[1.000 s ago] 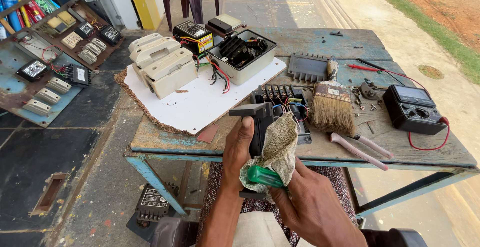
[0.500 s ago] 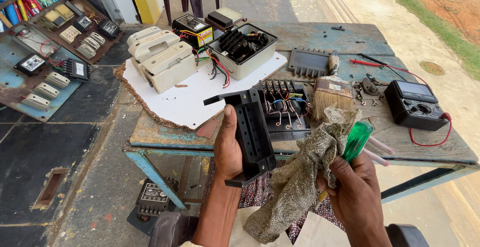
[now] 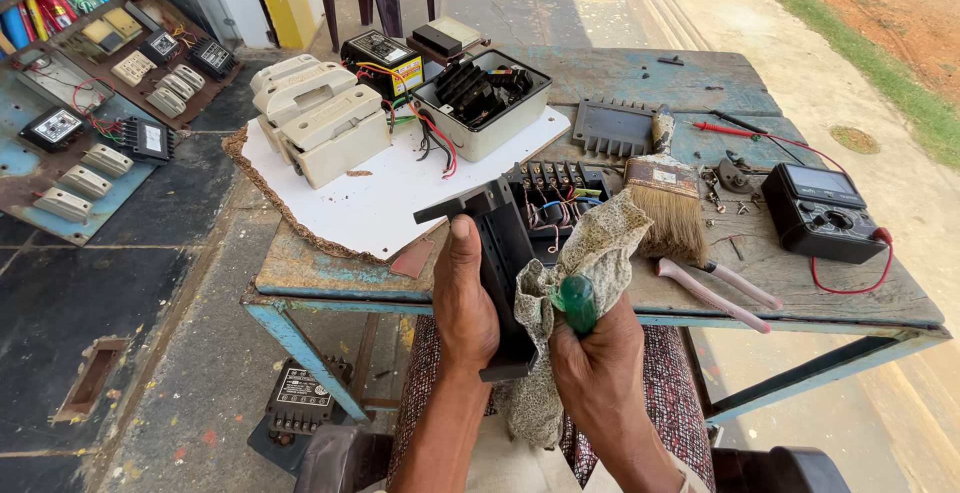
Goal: The person cleans various electrical components including a heatsink and several contact blocks using a cloth, a screwdriver, and a brush. They wipe down the surfaces of the components and use the brush to remove dust before handling small metal plates by hand.
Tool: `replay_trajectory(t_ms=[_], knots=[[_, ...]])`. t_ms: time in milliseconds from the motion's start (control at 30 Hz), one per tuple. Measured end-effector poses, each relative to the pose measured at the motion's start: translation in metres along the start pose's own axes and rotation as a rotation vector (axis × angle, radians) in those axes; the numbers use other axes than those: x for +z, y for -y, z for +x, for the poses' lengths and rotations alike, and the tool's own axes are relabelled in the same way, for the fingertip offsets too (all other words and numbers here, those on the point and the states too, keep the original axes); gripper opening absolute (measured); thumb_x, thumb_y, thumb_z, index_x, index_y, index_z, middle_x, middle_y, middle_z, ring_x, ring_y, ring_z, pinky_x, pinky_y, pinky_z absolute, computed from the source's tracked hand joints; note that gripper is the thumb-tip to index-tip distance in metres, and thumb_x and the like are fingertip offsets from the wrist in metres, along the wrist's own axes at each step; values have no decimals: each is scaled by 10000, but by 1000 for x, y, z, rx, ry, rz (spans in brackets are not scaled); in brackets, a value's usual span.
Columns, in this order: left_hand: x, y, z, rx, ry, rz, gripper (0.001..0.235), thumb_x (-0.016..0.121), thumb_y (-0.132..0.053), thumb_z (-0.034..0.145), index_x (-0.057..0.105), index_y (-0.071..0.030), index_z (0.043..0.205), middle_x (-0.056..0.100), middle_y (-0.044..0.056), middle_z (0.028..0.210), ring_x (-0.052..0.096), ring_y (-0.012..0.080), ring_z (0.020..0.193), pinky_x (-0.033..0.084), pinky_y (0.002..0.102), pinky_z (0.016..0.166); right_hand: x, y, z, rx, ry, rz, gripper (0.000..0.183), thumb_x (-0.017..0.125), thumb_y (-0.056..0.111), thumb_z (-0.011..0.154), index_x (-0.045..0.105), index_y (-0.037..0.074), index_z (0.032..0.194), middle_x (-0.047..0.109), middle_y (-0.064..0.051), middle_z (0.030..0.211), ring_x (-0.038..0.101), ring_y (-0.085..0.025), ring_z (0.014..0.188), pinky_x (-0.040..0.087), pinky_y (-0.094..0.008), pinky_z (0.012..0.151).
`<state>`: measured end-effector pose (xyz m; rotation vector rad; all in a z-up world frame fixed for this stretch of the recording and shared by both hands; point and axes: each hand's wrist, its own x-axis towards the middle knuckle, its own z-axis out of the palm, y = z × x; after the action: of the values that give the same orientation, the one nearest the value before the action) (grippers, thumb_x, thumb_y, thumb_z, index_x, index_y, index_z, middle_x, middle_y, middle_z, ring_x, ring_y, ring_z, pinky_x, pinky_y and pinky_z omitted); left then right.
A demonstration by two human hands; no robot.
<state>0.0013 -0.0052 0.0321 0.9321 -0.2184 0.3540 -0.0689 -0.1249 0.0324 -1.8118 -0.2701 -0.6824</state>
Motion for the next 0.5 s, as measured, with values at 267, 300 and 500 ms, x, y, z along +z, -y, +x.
replay_trajectory(t_ms=[267, 300, 500], knots=[[-6, -4, 2, -79, -26, -185, 589, 548, -517, 1093, 638, 50, 1224, 640, 82, 1127, 579, 171, 1062, 480, 357, 993, 2, -7, -15, 262, 43, 38, 79, 549, -41, 913, 596, 19, 932, 583, -39, 614, 516, -61, 475, 401, -245, 412], [-4, -5, 6, -9, 16, -103, 589, 547, -508, 1137, 631, 70, 1223, 624, 79, 1146, 562, 157, 1097, 475, 342, 1048, 0, -6, -4, 222, 70, -132, 79, 565, -40, 886, 598, 25, 916, 585, -51, 577, 535, -74, 452, 427, -249, 412], [18, 0, -12, -57, 207, -14, 621, 467, -518, 1060, 590, 4, 1373, 663, 84, 1295, 583, 161, 1235, 423, 321, 1111, -9, 21, 50, -207, -101, -257, 210, 545, -70, 876, 617, -23, 1068, 638, -113, 865, 590, -146, 744, 501, -291, 660]])
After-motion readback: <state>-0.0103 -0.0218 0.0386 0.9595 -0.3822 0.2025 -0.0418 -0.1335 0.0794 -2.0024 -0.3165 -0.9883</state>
